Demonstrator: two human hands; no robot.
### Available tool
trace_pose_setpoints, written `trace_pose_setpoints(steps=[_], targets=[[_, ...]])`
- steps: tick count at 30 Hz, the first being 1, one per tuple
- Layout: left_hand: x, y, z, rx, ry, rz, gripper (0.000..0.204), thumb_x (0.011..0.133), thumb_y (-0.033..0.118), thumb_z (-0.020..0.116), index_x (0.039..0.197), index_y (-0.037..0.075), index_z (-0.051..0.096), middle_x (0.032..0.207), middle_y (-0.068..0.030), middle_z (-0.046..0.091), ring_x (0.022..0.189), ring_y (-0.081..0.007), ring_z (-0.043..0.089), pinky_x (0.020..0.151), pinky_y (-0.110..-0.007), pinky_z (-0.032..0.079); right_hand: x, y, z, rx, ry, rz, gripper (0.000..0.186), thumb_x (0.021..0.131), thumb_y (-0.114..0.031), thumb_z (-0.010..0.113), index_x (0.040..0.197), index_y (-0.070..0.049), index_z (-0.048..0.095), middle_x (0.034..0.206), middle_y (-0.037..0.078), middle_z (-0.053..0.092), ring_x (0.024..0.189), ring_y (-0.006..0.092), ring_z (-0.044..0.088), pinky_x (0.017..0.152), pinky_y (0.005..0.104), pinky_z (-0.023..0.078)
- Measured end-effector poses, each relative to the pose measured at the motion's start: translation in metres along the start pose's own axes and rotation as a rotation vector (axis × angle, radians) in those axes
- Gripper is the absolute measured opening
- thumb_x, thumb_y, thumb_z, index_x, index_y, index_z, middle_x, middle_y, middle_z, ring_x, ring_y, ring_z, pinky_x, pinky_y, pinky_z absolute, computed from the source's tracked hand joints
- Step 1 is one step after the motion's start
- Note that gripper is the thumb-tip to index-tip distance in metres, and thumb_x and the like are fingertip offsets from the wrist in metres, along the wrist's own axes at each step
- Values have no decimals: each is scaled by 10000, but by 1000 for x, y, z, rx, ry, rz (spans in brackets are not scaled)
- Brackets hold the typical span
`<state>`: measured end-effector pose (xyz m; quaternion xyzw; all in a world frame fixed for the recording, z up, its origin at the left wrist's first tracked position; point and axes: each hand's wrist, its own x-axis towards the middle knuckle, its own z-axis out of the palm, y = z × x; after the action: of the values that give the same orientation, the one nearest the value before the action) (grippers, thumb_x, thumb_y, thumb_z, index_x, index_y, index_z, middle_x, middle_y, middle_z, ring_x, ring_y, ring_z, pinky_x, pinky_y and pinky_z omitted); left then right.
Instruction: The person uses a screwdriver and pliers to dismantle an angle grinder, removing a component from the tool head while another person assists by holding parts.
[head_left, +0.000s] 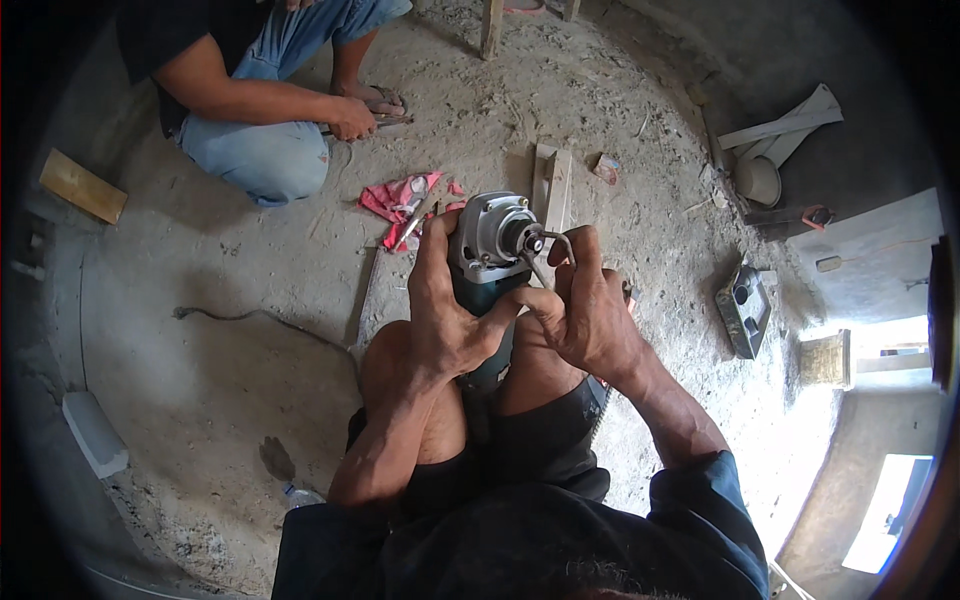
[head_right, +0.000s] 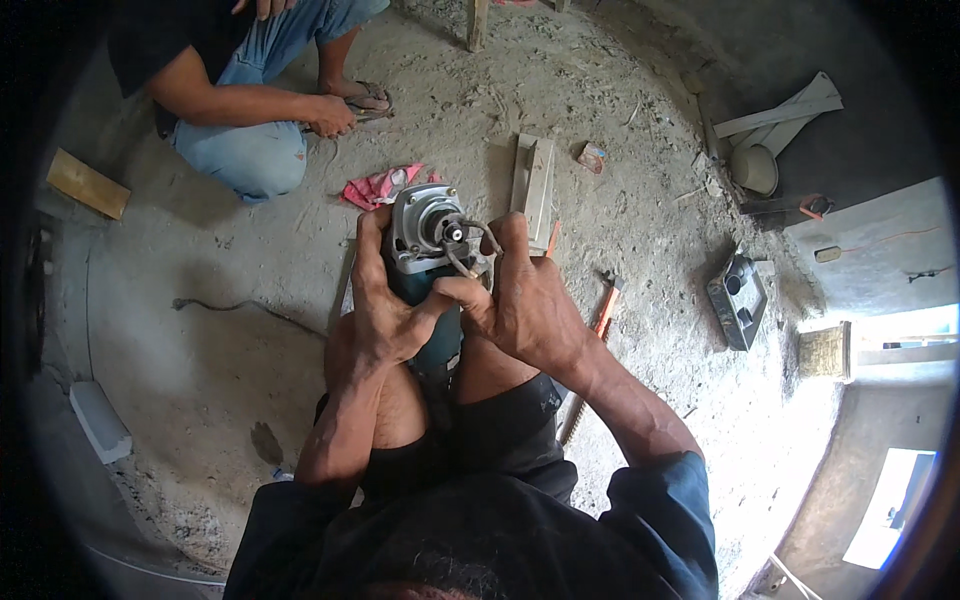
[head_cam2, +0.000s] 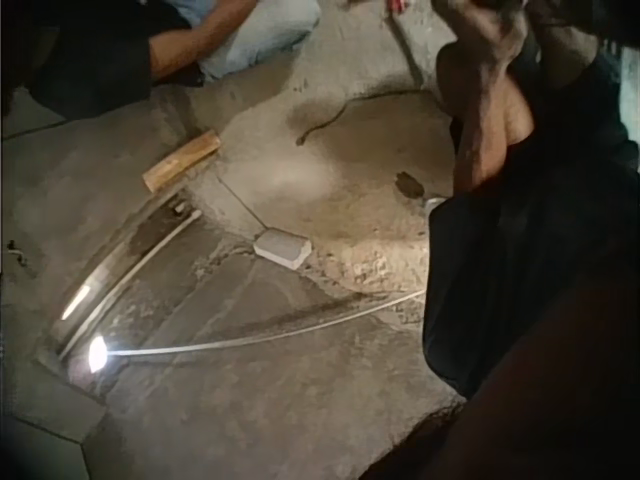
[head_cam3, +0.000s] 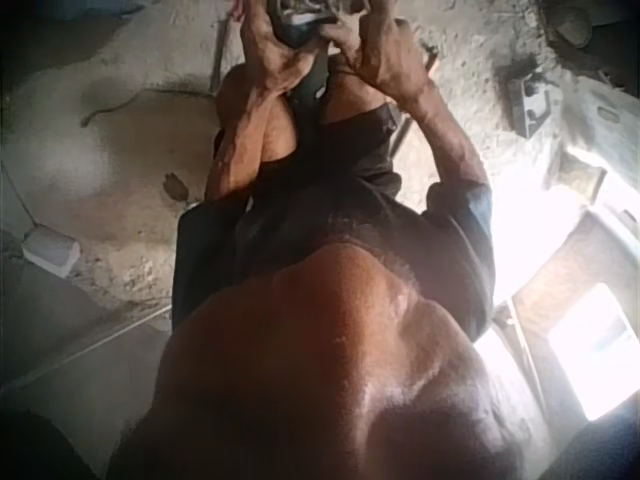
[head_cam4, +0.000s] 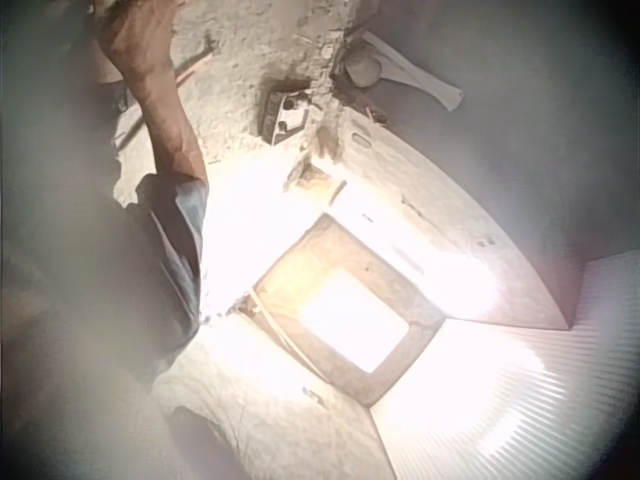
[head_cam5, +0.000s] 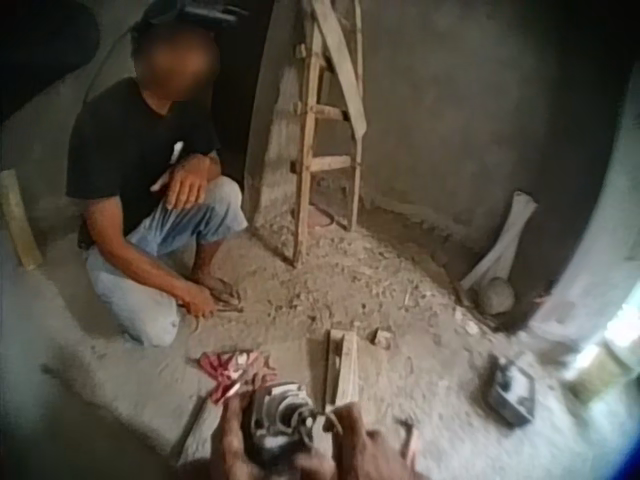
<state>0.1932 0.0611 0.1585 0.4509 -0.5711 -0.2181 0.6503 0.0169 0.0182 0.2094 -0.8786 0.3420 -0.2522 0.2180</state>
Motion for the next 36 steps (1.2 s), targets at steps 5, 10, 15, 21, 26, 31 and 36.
trace_pose_setpoints(steps=[5, 10, 15, 21, 26, 31, 36], targets=[[1, -1, 3, -1, 10, -1, 711, 742, 166, 867, 1299, -30, 472, 1116, -154, 581, 991, -277, 630, 871, -382, 512, -2, 2, 2, 69, -42, 89, 560, 1001, -383, 624, 1196, 68, 357, 756, 230, 613, 666, 510, 655, 506, 509, 518], [0, -4, 1, 29, 3, -8, 687, 739, 133, 857, 1286, -32, 475, 1116, -174, 576, 999, -297, 623, 875, -400, 502, -1, 2, 5, 59, -7, 132, 499, 1010, -358, 612, 1142, 74, 399, 664, 197, 585, 629, 472, 663, 492, 473, 505], [-2, -4, 3, 65, 17, -2, 655, 740, 118, 842, 1270, -29, 486, 1113, -173, 577, 1013, -304, 623, 885, -406, 500, 1, -2, 5, 55, 3, 183, 531, 1018, -393, 596, 1116, 109, 454, 618, 208, 566, 630, 451, 671, 530, 467, 496], [0, -2, 4, 45, 13, -22, 631, 726, 98, 830, 1246, -18, 492, 1084, -164, 591, 1001, -314, 630, 884, -415, 502, 1, -7, -2, 24, -27, 225, 612, 1026, -435, 567, 1202, 141, 462, 657, 220, 603, 649, 446, 681, 545, 471, 510], [-3, -3, 2, 78, 17, -14, 637, 720, 117, 826, 1241, -15, 485, 1091, -178, 580, 990, -331, 623, 870, -435, 496, 7, 3, -10, -59, -72, 109, 632, 1032, -459, 542, 1214, 142, 464, 667, 223, 613, 652, 452, 681, 564, 479, 522], [-3, -1, 3, 103, 20, -9, 645, 727, 140, 830, 1241, -22, 477, 1090, -181, 571, 993, -337, 618, 869, -440, 492, 7, 3, -9, -32, -93, 102, 637, 1032, -463, 539, 1215, 142, 459, 680, 222, 623, 646, 449, 682, 573, 494, 524], [-4, -6, 2, 126, -7, -22, 643, 730, 148, 833, 1236, -20, 474, 1083, -181, 566, 997, -342, 610, 870, -444, 486, 9, 4, -7, 33, -55, 93, 600, 1025, -458, 555, 1200, 109, 466, 692, 249, 630, 659, 466, 685, 540, 496, 517]])
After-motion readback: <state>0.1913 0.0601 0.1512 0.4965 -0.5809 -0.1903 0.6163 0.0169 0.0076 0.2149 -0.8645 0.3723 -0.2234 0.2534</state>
